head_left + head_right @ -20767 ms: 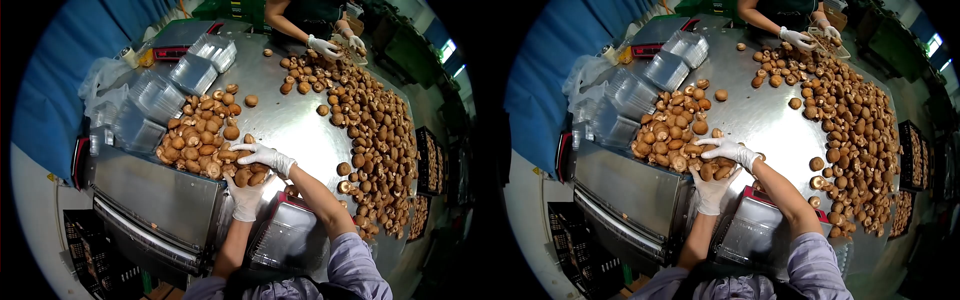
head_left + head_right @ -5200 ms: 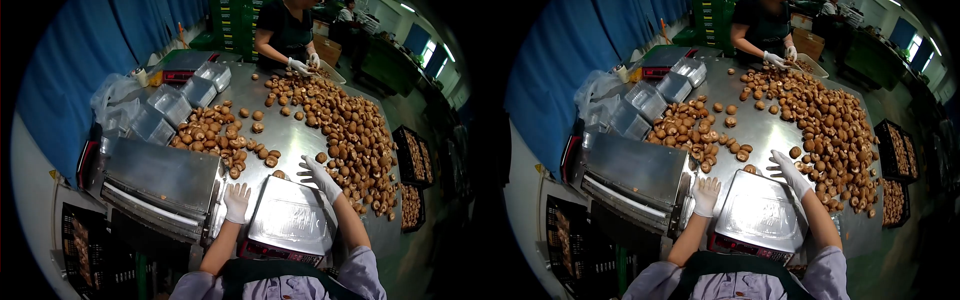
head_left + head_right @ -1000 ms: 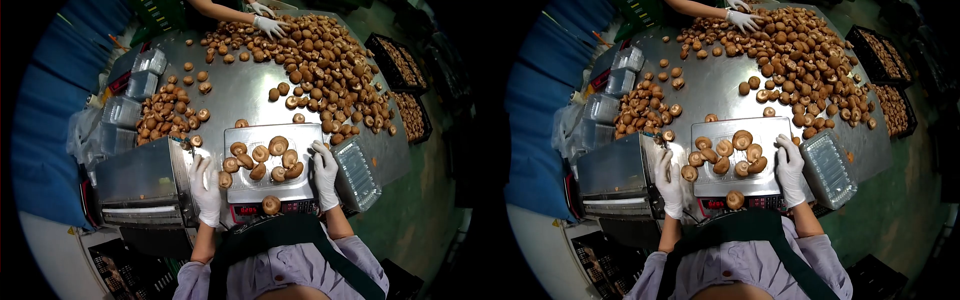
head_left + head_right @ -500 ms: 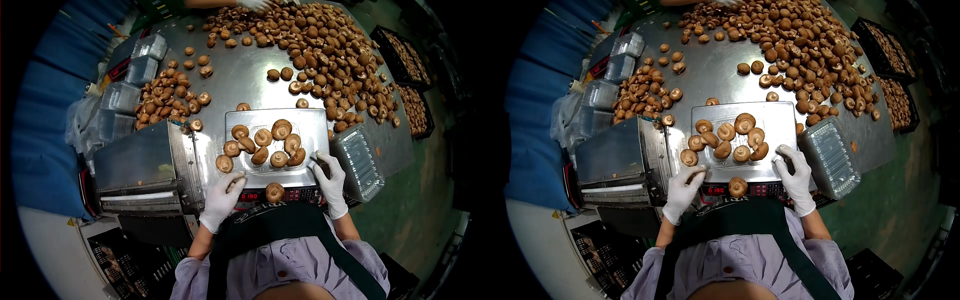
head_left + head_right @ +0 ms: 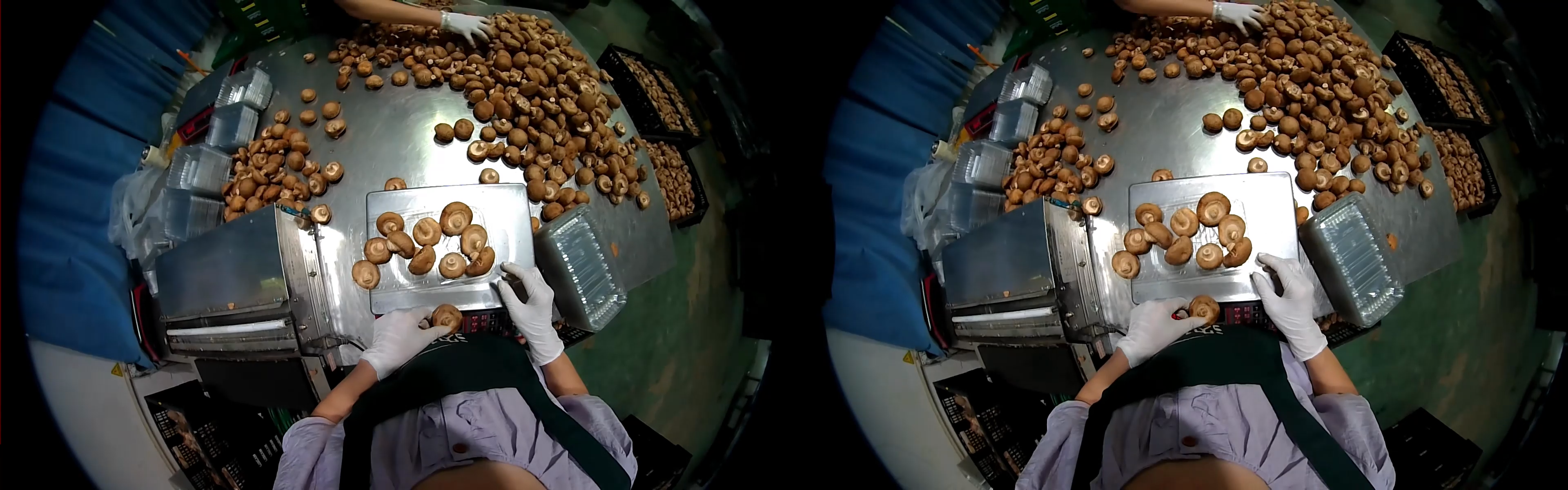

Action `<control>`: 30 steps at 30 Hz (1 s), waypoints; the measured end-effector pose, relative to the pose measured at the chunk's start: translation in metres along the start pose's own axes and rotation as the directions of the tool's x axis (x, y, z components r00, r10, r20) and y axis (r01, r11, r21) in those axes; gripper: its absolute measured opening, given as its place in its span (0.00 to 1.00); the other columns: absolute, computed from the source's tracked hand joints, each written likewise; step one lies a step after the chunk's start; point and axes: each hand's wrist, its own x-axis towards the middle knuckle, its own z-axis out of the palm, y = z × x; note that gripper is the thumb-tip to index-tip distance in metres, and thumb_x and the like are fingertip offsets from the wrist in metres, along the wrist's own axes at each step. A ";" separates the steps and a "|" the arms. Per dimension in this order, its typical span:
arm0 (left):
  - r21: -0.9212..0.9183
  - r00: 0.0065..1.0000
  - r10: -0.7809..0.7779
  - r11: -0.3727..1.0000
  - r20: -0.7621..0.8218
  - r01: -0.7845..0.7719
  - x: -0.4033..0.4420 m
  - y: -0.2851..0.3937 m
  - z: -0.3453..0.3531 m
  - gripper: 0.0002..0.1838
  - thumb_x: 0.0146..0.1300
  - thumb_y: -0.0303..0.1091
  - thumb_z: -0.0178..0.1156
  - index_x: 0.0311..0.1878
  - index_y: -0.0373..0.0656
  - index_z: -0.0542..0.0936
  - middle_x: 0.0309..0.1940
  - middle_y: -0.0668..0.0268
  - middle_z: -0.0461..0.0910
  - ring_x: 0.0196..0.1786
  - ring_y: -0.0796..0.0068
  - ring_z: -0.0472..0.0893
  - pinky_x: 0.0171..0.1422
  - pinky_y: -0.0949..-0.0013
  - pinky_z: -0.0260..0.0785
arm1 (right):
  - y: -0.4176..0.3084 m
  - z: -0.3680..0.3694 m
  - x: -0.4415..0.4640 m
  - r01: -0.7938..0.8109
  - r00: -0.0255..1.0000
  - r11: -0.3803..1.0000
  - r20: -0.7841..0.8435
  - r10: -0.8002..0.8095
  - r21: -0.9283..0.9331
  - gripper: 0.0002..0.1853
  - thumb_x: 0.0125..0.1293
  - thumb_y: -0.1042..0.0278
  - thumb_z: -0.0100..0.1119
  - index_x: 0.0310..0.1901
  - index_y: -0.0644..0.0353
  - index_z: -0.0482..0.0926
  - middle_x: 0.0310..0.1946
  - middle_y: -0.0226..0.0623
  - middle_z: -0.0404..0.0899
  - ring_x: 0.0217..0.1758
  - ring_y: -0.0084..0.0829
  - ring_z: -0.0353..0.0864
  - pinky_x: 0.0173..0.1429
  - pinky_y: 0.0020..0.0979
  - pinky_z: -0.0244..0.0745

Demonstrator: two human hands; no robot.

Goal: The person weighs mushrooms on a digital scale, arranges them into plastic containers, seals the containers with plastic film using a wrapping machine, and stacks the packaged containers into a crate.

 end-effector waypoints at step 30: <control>-0.501 0.612 -0.436 0.862 -0.660 0.074 0.038 -0.122 -0.017 0.23 0.60 0.38 0.63 0.57 0.39 0.75 0.51 0.53 0.78 0.49 0.62 0.81 0.50 0.63 0.74 | 0.004 -0.004 0.018 0.096 0.994 0.993 -0.041 -0.099 -0.064 0.16 0.56 0.79 0.63 0.48 0.63 0.79 0.36 0.36 0.77 0.37 0.25 0.78 0.41 0.24 0.74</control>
